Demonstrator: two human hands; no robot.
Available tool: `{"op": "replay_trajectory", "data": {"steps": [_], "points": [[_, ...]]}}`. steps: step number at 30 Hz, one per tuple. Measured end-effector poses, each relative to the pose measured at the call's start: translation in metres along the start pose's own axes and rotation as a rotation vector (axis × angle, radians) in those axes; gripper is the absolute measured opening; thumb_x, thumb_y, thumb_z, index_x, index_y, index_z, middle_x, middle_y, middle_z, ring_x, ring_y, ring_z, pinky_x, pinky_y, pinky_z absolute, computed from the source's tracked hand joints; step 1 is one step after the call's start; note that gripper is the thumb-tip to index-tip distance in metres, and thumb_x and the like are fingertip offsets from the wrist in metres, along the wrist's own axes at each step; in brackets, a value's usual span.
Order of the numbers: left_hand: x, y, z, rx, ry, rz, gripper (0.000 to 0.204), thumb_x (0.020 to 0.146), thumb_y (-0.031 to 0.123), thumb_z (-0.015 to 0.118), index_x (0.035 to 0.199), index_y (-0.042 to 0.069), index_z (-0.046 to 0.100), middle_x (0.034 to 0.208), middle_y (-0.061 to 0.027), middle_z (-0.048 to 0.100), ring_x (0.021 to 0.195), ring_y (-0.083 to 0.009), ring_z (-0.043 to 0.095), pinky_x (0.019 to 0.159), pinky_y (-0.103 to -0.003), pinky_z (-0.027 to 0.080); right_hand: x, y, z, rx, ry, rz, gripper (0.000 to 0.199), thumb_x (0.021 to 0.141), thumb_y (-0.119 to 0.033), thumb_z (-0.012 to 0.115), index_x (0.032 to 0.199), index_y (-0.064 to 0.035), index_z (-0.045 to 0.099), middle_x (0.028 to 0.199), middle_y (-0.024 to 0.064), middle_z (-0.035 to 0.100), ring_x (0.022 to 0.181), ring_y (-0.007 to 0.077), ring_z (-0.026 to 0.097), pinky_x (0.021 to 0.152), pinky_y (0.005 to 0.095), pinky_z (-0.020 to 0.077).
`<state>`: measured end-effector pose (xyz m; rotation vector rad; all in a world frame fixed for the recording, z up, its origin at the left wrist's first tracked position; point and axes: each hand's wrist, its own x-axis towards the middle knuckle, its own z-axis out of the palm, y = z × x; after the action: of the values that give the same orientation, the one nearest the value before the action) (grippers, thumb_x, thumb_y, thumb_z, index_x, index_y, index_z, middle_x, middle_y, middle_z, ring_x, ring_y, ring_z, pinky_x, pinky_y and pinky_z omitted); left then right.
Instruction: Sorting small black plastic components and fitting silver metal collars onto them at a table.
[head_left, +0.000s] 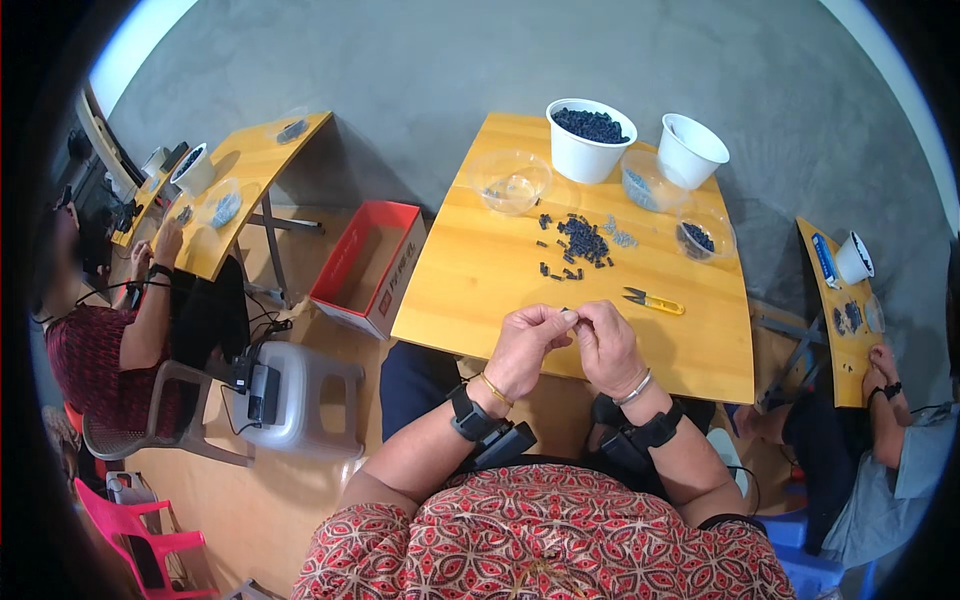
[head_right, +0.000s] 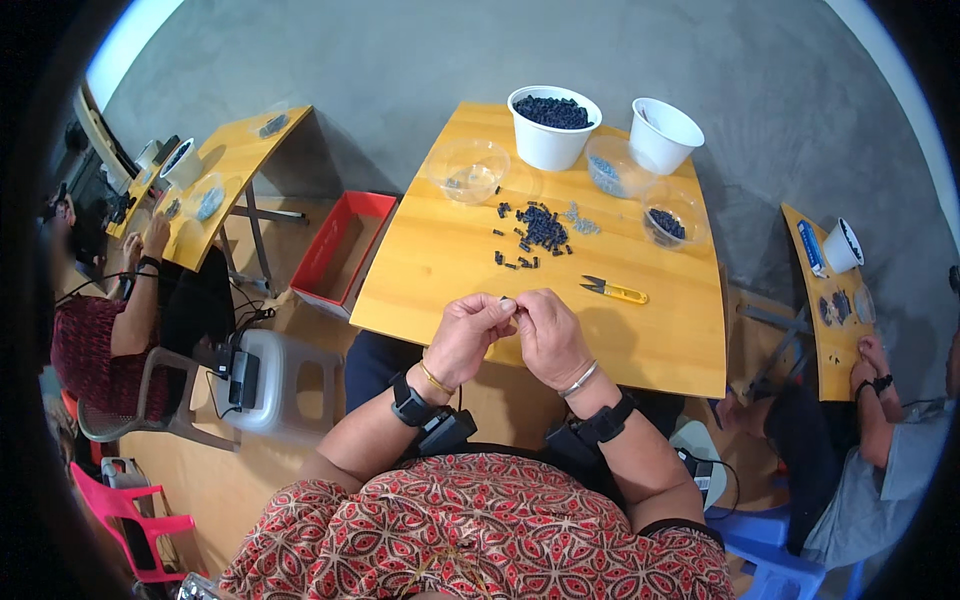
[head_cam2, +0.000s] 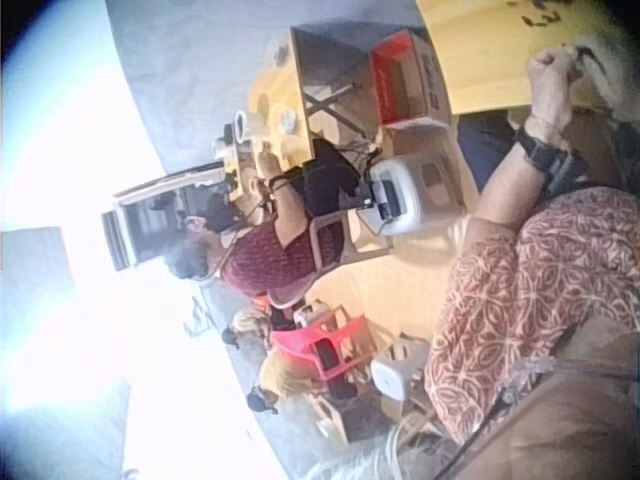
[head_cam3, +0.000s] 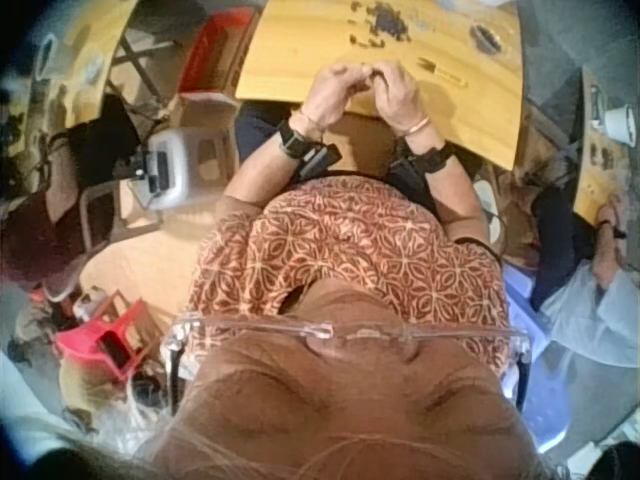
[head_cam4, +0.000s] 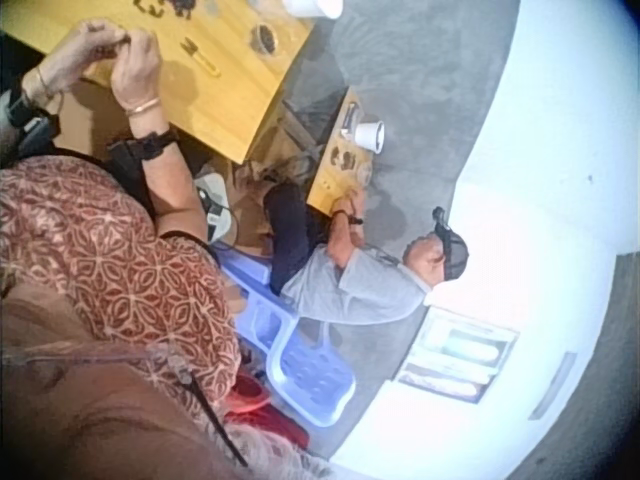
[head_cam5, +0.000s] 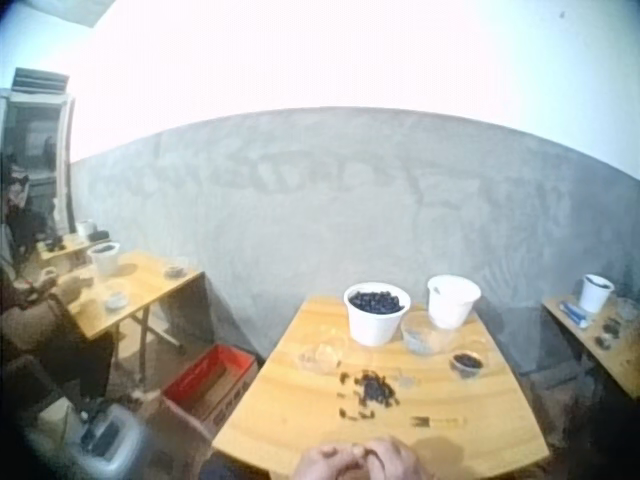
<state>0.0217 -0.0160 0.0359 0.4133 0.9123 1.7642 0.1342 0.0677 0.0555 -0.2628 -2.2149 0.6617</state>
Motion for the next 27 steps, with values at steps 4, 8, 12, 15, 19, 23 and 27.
{"op": "replay_trajectory", "data": {"steps": [4, 8, 12, 15, 19, 23, 27], "points": [[-0.001, -0.001, 0.000, -0.031, -0.034, -0.012, 0.008, 0.083, 0.010, 0.057, 0.080, 0.003, 0.060, 0.080, -0.0054, 0.061, 0.073, -0.0125, 0.056, 0.071, -0.028, 0.046, 0.001, -0.004, -0.002, -0.026, -0.015, -0.019, 0.018, 0.074, 0.004, 0.052, 0.090, -0.0012, 0.048, 0.075, 0.0151, 0.051, 0.067, 0.0314, 0.053, 0.059, 0.0359, 0.0438], [-0.004, 0.004, 0.003, -0.093, -0.075, -0.062, 0.011, 0.083, 0.014, 0.059, 0.079, 0.003, 0.060, 0.075, -0.0021, 0.060, 0.068, -0.0082, 0.054, 0.064, -0.023, 0.046, 0.001, -0.001, -0.006, 0.004, 0.009, 0.047, 0.013, 0.076, 0.002, 0.053, 0.089, -0.0014, 0.050, 0.074, 0.0141, 0.053, 0.067, 0.0306, 0.055, 0.059, 0.0347, 0.0446], [-0.004, 0.006, 0.003, 0.065, -0.038, 0.002, 0.011, 0.083, 0.014, 0.059, 0.082, 0.003, 0.061, 0.075, -0.0016, 0.060, 0.066, -0.0074, 0.054, 0.064, -0.023, 0.047, 0.004, 0.002, -0.013, 0.052, -0.020, 0.089, 0.011, 0.077, 0.001, 0.054, 0.087, -0.0018, 0.052, 0.073, 0.0134, 0.054, 0.065, 0.0297, 0.056, 0.059, 0.0333, 0.0451], [-0.001, 0.003, -0.002, 0.089, -0.061, 0.039, 0.011, 0.082, 0.013, 0.060, 0.083, 0.002, 0.061, 0.073, -0.0015, 0.060, 0.063, -0.0072, 0.054, 0.063, -0.022, 0.047, 0.007, 0.005, -0.017, 0.124, -0.052, 0.110, 0.011, 0.077, 0.002, 0.053, 0.087, -0.0019, 0.053, 0.075, 0.0134, 0.055, 0.067, 0.0280, 0.057, 0.059, 0.0313, 0.0452], [-0.001, 0.003, -0.005, 0.051, -0.103, 0.042, 0.010, 0.081, 0.011, 0.061, 0.082, 0.001, 0.061, 0.070, -0.0016, 0.060, 0.062, -0.0075, 0.054, 0.062, -0.022, 0.048, 0.010, 0.013, -0.020, 0.163, -0.120, 0.036, 0.012, 0.079, 0.002, 0.051, 0.089, -0.0020, 0.054, 0.076, 0.0116, 0.057, 0.069, 0.0237, 0.059, 0.061, 0.0284, 0.0465], [-0.002, 0.004, -0.002, 0.120, -0.079, 0.113, 0.008, 0.081, 0.009, 0.060, 0.081, 0.001, 0.062, 0.071, -0.0019, 0.060, 0.064, -0.0076, 0.055, 0.062, -0.022, 0.047, 0.012, 0.018, -0.018, 0.266, -0.135, 0.145, 0.017, 0.081, 0.003, 0.050, 0.096, -0.0015, 0.055, 0.076, 0.0084, 0.058, 0.069, 0.0173, 0.059, 0.063, 0.0259, 0.0470], [0.000, 0.007, -0.001, 0.140, -0.065, 0.165, 0.007, 0.080, 0.008, 0.061, 0.083, 0.001, 0.063, 0.073, -0.0023, 0.061, 0.065, -0.0079, 0.056, 0.062, -0.022, 0.047, 0.008, 0.026, -0.017, 0.300, -0.118, 0.206, 0.020, 0.081, 0.003, 0.050, 0.100, -0.0006, 0.055, 0.077, 0.0074, 0.058, 0.071, 0.0144, 0.058, 0.064, 0.0246, 0.0469]]}}
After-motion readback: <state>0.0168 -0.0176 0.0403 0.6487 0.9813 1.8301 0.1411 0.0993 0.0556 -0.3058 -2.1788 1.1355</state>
